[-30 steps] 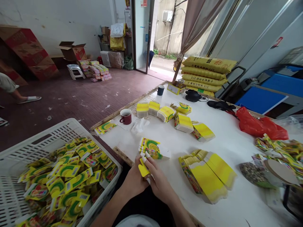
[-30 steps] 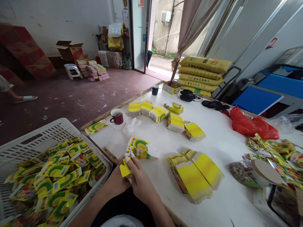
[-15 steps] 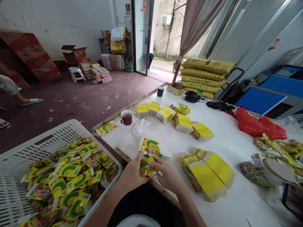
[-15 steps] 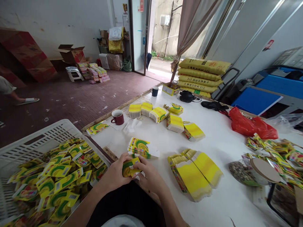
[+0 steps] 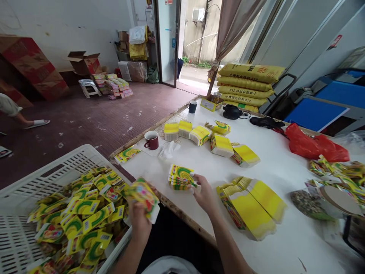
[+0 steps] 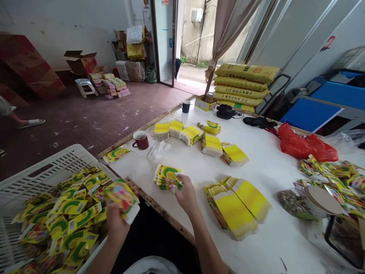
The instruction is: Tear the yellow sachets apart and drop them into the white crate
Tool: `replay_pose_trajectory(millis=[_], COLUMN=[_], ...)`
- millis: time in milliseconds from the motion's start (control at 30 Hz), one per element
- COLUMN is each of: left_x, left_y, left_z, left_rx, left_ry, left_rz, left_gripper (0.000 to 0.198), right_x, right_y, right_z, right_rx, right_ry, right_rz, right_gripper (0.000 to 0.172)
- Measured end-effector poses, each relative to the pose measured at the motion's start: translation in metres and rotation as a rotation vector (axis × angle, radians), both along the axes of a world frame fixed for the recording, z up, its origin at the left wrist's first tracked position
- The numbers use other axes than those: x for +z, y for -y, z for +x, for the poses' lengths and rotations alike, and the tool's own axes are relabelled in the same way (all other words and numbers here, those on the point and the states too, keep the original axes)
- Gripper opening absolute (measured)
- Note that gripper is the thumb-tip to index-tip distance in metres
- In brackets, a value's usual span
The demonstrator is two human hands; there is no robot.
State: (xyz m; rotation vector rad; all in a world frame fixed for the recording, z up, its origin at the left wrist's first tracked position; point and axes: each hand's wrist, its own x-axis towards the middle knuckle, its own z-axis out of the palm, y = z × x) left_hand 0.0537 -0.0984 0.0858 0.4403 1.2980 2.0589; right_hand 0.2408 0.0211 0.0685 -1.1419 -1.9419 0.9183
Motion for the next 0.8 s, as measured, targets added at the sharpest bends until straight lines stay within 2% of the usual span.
replay_pose_trajectory(millis=[67, 100, 200, 400, 533, 600, 667, 733, 800], left_x=[-0.004, -0.005, -0.008, -0.01, -0.011, -0.009, -0.003, 0.004, 0.011], left_y=[0.001, 0.0, -0.004, -0.015, -0.02, -0.022, -0.024, -0.025, -0.028], left_z=[-0.008, -0.009, -0.002, 0.019, 0.026, 0.031, 0.036, 0.039, 0.039], left_rx=[0.143, 0.16, 0.076, -0.096, -0.17, -0.171, -0.206, -0.254, -0.266], left_ry=[0.215, 0.286, 0.382, 0.263, 0.196, 0.191, 0.194, 0.173, 0.082], left_rz=[0.043, 0.038, -0.031, -0.108, -0.102, -0.048, 0.01, 0.036, 0.032], left_gripper=[0.073, 0.074, 0.067, 0.057, 0.069, 0.076, 0.076, 0.074, 0.07], right_x=[-0.005, -0.007, -0.014, -0.013, -0.004, 0.002, 0.01, 0.017, 0.021], right_y=[-0.016, -0.021, -0.025, -0.023, -0.01, 0.004, 0.023, 0.043, 0.059], right_z=[0.0, -0.001, -0.006, -0.01, -0.012, -0.014, -0.018, -0.023, -0.029], right_rx=[-0.139, -0.17, -0.183, -0.178, -0.138, -0.052, 0.127, 0.33, 0.453], right_ry=[0.154, 0.192, 0.205, 0.124, 0.025, -0.043, -0.162, -0.315, -0.457], right_rz=[0.026, 0.028, 0.025, 0.028, -0.031, -0.087, -0.2, -0.388, -0.565], right_gripper=[0.023, 0.017, 0.014, 0.019, 0.017, 0.018, 0.021, 0.025, 0.037])
